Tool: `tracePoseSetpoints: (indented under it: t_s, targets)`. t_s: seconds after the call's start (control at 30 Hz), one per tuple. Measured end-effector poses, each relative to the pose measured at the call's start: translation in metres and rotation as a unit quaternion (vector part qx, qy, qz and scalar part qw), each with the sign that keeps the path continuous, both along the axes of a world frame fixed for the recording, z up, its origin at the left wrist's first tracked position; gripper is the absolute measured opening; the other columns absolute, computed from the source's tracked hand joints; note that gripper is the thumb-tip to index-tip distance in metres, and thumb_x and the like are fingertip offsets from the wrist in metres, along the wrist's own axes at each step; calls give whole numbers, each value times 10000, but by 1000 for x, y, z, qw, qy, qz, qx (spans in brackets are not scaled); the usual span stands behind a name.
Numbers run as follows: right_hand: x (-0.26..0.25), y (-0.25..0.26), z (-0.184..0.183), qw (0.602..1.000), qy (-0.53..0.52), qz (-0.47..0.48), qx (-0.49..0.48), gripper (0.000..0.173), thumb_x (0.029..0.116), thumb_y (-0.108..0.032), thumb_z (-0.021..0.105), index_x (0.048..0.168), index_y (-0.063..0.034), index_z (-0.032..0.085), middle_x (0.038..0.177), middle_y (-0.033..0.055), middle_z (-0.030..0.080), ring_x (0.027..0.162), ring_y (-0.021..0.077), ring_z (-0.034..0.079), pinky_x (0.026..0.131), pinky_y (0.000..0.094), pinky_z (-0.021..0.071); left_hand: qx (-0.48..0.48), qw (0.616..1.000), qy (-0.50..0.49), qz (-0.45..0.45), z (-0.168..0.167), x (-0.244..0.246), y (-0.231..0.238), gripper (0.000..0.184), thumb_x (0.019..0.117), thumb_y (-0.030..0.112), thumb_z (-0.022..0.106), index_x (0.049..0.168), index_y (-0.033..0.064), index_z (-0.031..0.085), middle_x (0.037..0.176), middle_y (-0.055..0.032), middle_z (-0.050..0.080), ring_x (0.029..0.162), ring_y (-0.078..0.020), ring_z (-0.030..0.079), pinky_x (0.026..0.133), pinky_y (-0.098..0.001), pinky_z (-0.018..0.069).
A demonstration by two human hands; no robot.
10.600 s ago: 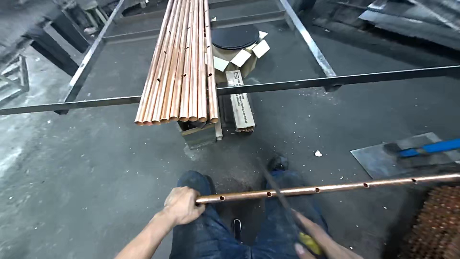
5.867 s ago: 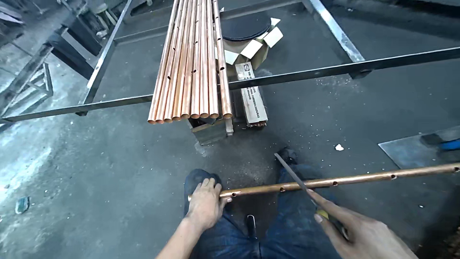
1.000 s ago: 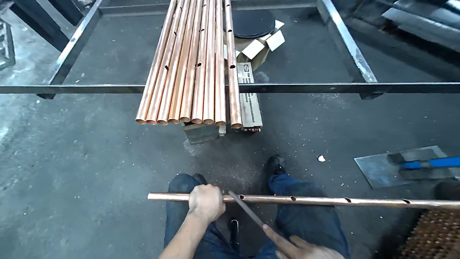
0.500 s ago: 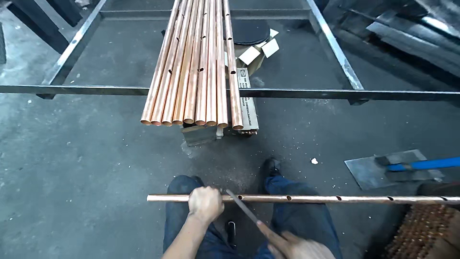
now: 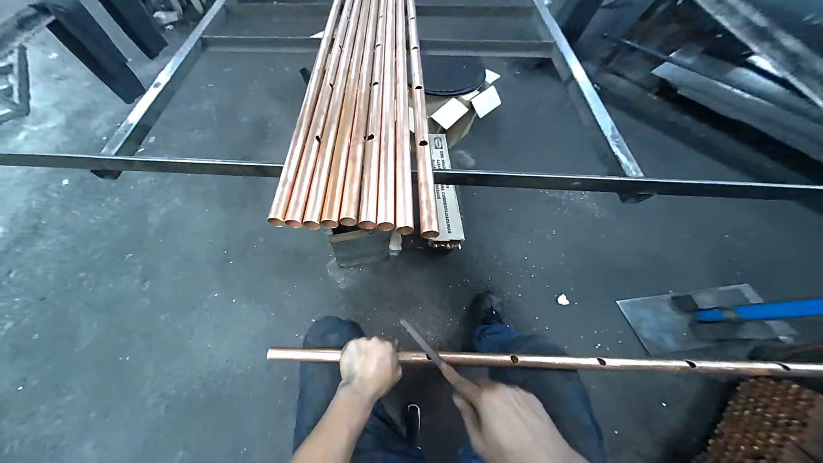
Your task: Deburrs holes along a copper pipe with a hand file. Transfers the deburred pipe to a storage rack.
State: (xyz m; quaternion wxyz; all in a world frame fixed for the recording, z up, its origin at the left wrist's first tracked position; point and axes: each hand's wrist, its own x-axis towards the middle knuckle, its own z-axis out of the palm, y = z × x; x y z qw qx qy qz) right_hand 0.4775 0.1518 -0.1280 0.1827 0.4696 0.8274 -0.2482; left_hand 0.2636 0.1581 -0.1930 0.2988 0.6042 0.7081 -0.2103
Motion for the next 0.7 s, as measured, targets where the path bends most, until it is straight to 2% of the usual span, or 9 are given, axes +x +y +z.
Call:
tracePoseSetpoints:
  t_s: [0.07, 0.1, 0.2, 0.3, 0.43, 0.5, 0.57, 0.63, 0.7]
  targets:
    - [-28, 30, -13, 998, -48, 5, -35, 498, 1058, -361, 426, 1554, -343, 468, 1074, 119, 750, 1014, 349, 720, 859, 575, 562, -1, 1000, 3, 3, 0, 1, -1, 350, 969, 395, 551, 1113, 116, 706, 1107, -124, 753, 1060, -349, 723, 845, -580, 572]
    - [-31, 36, -12, 998, -53, 7, -45, 491, 1062, -363, 425, 1550, -339, 474, 1106, 122, 747, 1046, 352, 713, 885, 582, 554, 3, 1000, 5, 2, 1, 1, -2, 354, 973, 395, 546, 1118, 113, 704, 1103, -127, 754, 1058, -352, 725, 843, -579, 573]
    - [-3, 12, 15, 1000, -8, -5, -14, 484, 1053, -371, 467, 1535, -336, 510, 1035, 154, 749, 890, 374, 730, 742, 582, 573, 15, 1000, 3, 3, 0, -1, -2, 350, 966, 390, 549, 1108, 108, 702, 1085, -130, 755, 1043, -347, 729, 831, -574, 577]
    - [32, -23, 40, 1000, 17, 3, -4, 484, 1075, -378, 415, 1546, -305, 501, 983, 175, 726, 777, 382, 708, 623, 571, 552, 24, 1000, -2, 5, -2, -2, -5, 356, 985, 389, 519, 1108, 106, 698, 1077, -125, 756, 1043, -337, 732, 837, -568, 577]
    - [3, -4, 20, 999, -13, -10, -35, 507, 1057, -354, 445, 1559, -291, 482, 955, 164, 737, 829, 386, 718, 690, 582, 563, 132, 991, 20, -13, -18, 1, -12, 404, 1024, 400, 456, 1005, 98, 725, 943, -108, 773, 943, -298, 762, 799, -503, 596]
    - [-34, 29, 4, 995, -75, -12, -70, 507, 1047, -353, 452, 1553, -324, 476, 1023, 137, 749, 979, 361, 721, 826, 582, 562, 148, 989, 25, -13, -22, 2, -17, 423, 1041, 393, 429, 1005, 88, 719, 940, -115, 769, 946, -296, 761, 812, -501, 595]
    - [-48, 47, 2, 993, -92, -6, -79, 478, 1048, -360, 447, 1519, -315, 513, 1077, 130, 743, 1045, 352, 710, 878, 576, 556, 196, 980, 42, -18, -27, 2, -21, 466, 1064, 404, 395, 953, 97, 728, 878, -98, 769, 892, -274, 770, 769, -475, 607]
    - [-34, 36, 19, 997, -59, -12, -49, 486, 1046, -373, 461, 1527, -327, 515, 1067, 125, 754, 985, 351, 725, 823, 574, 568, 209, 977, 45, -17, -27, 0, -20, 438, 1046, 402, 427, 935, 107, 730, 860, -83, 769, 877, -261, 771, 758, -463, 607]
    - [-8, 7, 43, 999, -21, -15, -33, 501, 1054, -374, 468, 1549, -299, 499, 1034, 171, 745, 859, 388, 726, 711, 586, 568, 217, 975, 43, -14, -28, 1, -25, 299, 954, 354, 549, 913, 122, 733, 839, -71, 766, 848, -254, 770, 735, -456, 604]
